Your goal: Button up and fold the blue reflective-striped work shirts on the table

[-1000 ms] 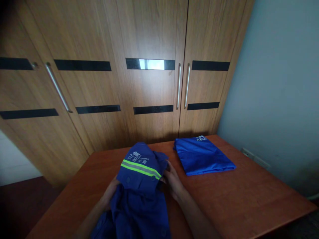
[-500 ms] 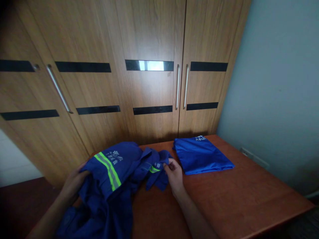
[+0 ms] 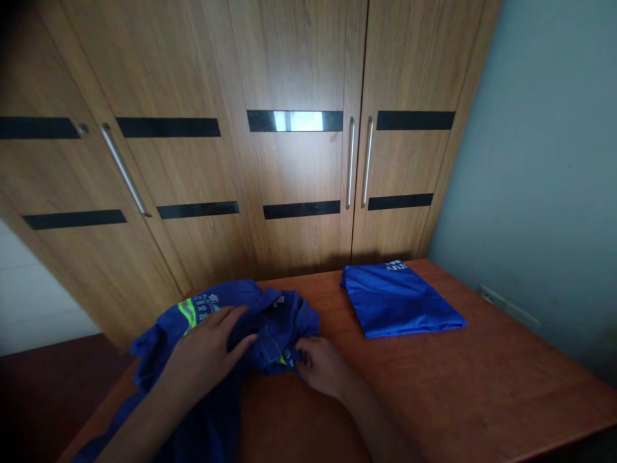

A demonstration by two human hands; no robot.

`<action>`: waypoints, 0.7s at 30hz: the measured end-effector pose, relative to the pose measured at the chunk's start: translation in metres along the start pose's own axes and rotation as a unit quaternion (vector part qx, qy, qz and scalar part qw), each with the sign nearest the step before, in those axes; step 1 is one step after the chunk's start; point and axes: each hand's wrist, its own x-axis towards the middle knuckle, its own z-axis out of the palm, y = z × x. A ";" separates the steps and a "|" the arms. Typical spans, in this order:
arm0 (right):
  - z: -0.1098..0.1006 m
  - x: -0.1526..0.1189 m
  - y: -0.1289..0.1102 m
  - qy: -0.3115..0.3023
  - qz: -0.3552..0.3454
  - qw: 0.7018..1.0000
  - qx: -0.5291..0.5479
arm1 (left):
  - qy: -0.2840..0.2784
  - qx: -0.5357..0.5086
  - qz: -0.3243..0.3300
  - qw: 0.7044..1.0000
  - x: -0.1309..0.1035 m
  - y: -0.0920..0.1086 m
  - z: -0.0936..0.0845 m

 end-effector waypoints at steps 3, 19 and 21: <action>-0.008 0.000 0.000 0.018 0.003 1.000 0.022 | -0.051 0.031 -0.025 0.998 0.016 0.010 0.022; -0.112 -0.039 0.003 0.023 0.149 0.981 -0.125 | -0.011 -0.149 -0.097 0.984 0.026 -0.068 -0.006; -0.111 -0.016 -0.008 0.086 0.153 0.970 -0.171 | 0.014 -0.044 -0.059 0.997 0.025 -0.054 -0.010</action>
